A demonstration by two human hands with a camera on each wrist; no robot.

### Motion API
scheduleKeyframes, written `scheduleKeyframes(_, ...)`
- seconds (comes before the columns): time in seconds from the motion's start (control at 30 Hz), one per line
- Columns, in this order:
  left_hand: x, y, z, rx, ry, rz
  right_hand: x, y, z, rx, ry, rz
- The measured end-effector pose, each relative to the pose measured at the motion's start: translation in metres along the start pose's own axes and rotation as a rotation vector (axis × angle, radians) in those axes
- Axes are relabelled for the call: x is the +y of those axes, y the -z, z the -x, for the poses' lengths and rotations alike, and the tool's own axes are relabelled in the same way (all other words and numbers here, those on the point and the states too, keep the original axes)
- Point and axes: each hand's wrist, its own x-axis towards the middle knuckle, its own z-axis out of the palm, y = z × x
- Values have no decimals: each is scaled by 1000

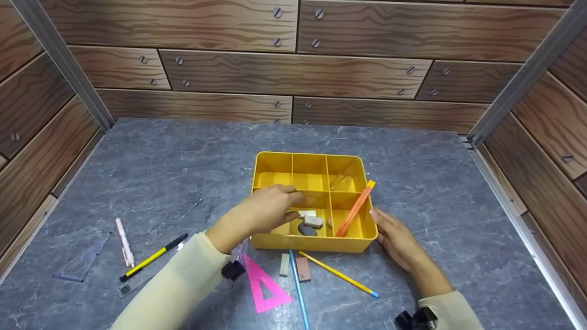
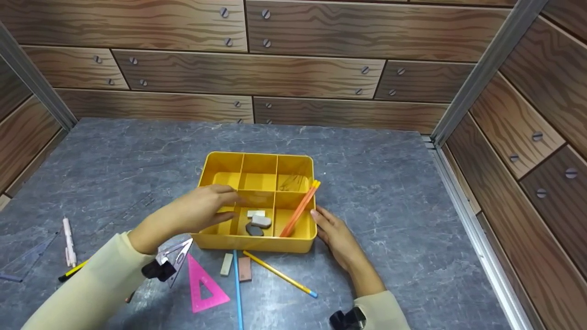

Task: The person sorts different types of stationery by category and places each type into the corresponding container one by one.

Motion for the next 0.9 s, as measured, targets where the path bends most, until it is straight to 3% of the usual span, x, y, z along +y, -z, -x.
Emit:
scheduleKeyframes(0.33,-20,0,28,135,72,22,0,-1,1,-1,3,-15)
scheduleKeyframes(0.63,-52,-4,64,215,203,68,1,-1,0,-12,12,-16)
scheduleKeyframes(0.9,-73,-7,86,227,317,85,0,-1,0,-8,10,-3)
